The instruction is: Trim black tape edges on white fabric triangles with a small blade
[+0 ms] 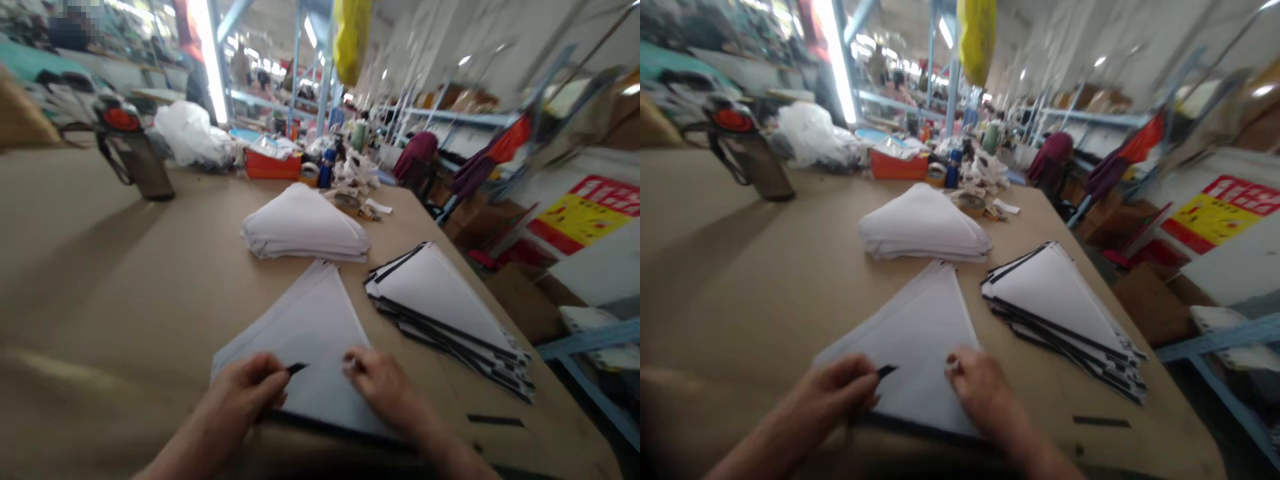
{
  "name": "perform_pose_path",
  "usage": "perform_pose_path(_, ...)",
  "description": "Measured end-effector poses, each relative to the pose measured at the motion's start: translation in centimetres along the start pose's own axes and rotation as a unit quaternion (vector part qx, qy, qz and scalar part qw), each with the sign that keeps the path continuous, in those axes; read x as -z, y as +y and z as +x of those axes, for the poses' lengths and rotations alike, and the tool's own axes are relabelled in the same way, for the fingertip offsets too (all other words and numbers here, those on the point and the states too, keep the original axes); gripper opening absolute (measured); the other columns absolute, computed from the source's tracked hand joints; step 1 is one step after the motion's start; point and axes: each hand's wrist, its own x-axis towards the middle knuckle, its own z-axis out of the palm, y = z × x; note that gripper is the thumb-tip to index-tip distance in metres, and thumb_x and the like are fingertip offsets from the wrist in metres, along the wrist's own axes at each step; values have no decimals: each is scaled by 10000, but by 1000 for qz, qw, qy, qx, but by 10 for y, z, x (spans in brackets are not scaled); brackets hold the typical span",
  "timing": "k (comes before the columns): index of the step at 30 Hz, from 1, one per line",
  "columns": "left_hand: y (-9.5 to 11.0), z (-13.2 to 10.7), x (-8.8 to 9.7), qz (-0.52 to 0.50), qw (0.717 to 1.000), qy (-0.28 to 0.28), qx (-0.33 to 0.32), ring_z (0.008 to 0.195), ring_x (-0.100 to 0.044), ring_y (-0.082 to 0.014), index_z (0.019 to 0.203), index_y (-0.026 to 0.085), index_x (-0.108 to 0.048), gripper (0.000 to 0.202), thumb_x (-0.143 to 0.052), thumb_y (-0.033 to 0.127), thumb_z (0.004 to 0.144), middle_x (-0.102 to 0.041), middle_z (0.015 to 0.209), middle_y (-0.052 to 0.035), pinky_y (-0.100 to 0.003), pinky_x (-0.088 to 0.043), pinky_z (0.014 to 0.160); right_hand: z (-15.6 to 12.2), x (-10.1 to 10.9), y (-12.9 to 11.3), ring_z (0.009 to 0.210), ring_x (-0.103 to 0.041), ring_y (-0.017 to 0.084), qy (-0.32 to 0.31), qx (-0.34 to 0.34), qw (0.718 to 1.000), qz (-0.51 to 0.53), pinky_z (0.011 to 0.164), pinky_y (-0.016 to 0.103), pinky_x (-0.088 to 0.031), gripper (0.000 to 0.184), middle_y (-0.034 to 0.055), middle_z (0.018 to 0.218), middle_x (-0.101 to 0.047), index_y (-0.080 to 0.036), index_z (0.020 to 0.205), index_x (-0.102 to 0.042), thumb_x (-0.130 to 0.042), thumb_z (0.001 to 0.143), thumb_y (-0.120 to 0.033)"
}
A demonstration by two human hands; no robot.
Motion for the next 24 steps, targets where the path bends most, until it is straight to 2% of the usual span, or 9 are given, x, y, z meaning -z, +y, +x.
perform_pose_path(2, 4, 2, -5, -1, 999, 3, -34, 510, -423, -105, 560, 173, -525, 237, -593, 376, 661, -517, 508, 23, -226, -328, 513, 5, 16, -7, 570, -488, 109, 5, -22, 987, 157, 555, 235, -375, 227, 0, 625, -564, -155, 883, -667, -523, 832, -323)
perform_pose_path(4, 7, 2, -9, -1, 999, -7, -45, 522, -436, -103, 580, 168, -541, 197, -578, 330, 686, -532, 529, 22, -225, -335, 524, 14, 23, -15, 512, -391, 80, -18, -45, 961, 272, 495, 220, -326, 275, -26, 592, -484, -141, 896, -661, -563, 801, -379)
perform_pose_path(7, 10, 0, -13, 16, 999, -1, -52, 530, -445, -101, 579, 164, -547, 174, -569, 289, 698, -541, 538, 20, -228, -347, 536, 19, 22, -31, 509, -357, 67, -68, -51, 937, 340, 483, 211, -307, 304, -42, 603, -445, -148, 932, -654, -630, 747, -388)
perform_pose_path(10, 9, 0, -13, 36, 998, 11, -59, 541, -457, -106, 575, 164, -548, 174, -567, 282, 701, -543, 541, 17, -236, -360, 550, 18, 13, -44, 537, -384, 70, -81, -30, 937, 340, 507, 207, -326, 282, -49, 617, -434, -168, 924, -637, -656, 731, -373)
perform_pose_path(16, 4, 4, -13, 54, 997, 21, -56, 534, -463, -113, 587, 169, -547, 183, -561, 295, 719, -542, 536, 19, -243, -348, 538, 15, 2, -49, 540, -371, 73, -38, 16, 964, 264, 498, 201, -314, 242, -57, 605, -397, -173, 908, -609, -665, 739, -337)
perform_pose_path(18, 5, 3, -13, 57, 996, 22, -59, 545, -468, -117, 584, 169, -545, 178, -558, 288, 717, -542, 539, 17, -243, -354, 549, 15, 1, -50, 563, -405, 78, -15, 47, 973, 224, 524, 203, -330, 142, -44, 618, -442, -169, 827, -608, -623, 775, -300)
perform_pose_path(20, 7, 1, -13, 67, 996, 21, -60, 553, -467, -121, 576, 172, -539, 178, -552, 282, 715, -535, 538, 17, -242, -355, 556, 17, 1, -52, 580, -421, 81, 0, 72, 978, 194, 544, 207, -332, 131, -33, 622, -468, -166, 724, -577, -568, 810, -263)
perform_pose_path(24, 11, -3, -4, 135, 988, 33, -60, 532, -418, -118, 568, 181, -523, 193, -540, 307, 713, -477, 516, 35, -236, -314, 531, 17, 10, -52, 557, -372, 80, -20, 48, 974, 223, 520, 213, -307, 186, -43, 590, -410, -170, 680, -511, -522, 837, -270)
